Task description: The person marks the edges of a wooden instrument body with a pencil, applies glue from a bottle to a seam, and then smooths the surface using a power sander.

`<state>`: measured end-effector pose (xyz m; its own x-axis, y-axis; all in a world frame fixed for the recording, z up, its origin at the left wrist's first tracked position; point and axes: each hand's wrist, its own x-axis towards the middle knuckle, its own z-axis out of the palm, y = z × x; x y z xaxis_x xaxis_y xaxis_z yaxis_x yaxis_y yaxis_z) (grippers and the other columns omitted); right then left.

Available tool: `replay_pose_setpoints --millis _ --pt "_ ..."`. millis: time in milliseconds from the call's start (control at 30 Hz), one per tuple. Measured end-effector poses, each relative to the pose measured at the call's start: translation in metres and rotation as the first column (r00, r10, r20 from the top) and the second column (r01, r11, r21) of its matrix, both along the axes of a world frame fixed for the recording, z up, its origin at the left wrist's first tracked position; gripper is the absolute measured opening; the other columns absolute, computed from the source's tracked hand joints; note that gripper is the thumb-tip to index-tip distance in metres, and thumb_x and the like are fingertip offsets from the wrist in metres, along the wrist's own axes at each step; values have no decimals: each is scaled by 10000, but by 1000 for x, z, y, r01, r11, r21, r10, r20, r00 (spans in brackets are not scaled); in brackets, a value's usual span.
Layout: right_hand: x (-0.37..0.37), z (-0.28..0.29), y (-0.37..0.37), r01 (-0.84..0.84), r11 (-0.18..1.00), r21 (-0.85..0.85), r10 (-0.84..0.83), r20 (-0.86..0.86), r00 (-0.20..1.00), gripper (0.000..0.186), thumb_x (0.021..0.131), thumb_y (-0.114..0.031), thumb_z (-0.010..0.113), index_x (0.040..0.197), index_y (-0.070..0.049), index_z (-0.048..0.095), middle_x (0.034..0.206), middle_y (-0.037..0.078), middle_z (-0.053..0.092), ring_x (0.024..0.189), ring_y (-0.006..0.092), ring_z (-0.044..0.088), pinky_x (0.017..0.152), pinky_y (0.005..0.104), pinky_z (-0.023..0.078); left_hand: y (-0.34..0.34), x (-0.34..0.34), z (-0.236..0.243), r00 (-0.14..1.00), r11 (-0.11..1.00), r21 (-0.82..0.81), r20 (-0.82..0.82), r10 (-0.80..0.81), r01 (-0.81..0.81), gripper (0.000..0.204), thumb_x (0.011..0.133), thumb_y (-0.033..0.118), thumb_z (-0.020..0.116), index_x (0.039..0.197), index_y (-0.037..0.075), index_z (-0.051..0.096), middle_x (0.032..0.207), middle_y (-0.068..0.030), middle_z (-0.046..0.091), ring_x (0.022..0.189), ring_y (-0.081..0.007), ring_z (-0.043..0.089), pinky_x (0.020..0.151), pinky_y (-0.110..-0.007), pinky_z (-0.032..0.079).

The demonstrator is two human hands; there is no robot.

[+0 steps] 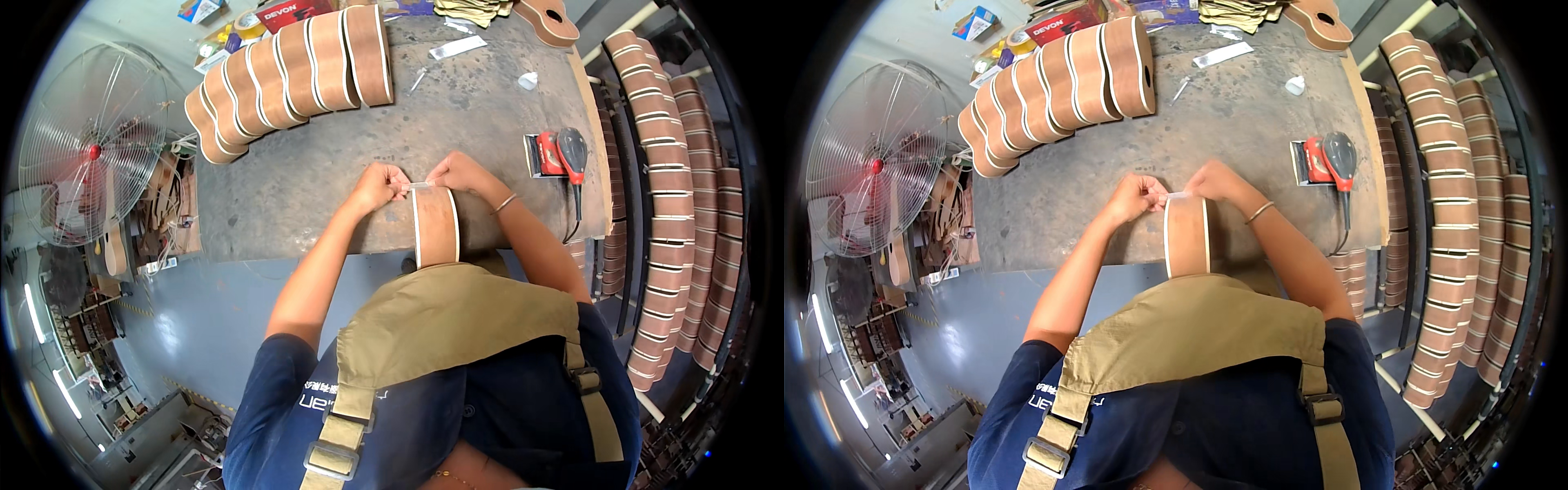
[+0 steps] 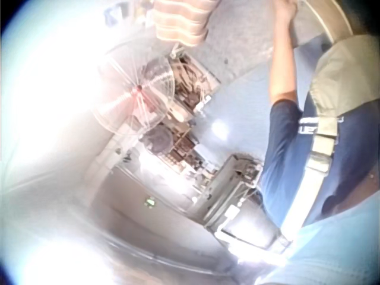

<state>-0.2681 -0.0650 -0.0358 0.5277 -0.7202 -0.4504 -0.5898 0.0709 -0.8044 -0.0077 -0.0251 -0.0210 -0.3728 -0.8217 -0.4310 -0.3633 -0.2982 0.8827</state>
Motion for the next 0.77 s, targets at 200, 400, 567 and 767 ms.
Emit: replay_pose_setpoints --millis 200,400,567,767 --pt "-12 80 62 146 957 -250 -94 209 973 174 903 -122 810 1060 -60 852 902 89 738 788 200 680 708 373 521 44 -8 90 990 952 -307 135 41 3 142 896 -103 654 925 -10 757 828 -117 758 757 -237 756 714 -368 588" --pt "-21 143 127 123 825 -552 9 229 973 191 877 -41 749 1020 -109 856 932 117 689 848 312 657 735 388 520 103 -6 155 978 870 -452 153 -142 197 140 893 -55 709 1001 29 736 932 -151 728 899 -385 723 748 -444 582" --pt "-9 111 74 189 873 -450 -101 213 972 170 882 -73 748 1014 -90 854 875 123 695 818 298 670 750 397 536 55 -11 120 972 813 -572 231 39 104 74 918 -24 709 962 -1 763 870 -172 726 755 -357 707 691 -405 560" --pt "-6 112 81 126 890 -439 -13 250 968 179 900 -126 779 1048 -64 858 899 149 743 811 248 698 744 389 538 57 -7 100 967 792 -599 251 42 121 31 916 1 734 932 -17 754 865 -198 734 749 -332 714 704 -413 552"
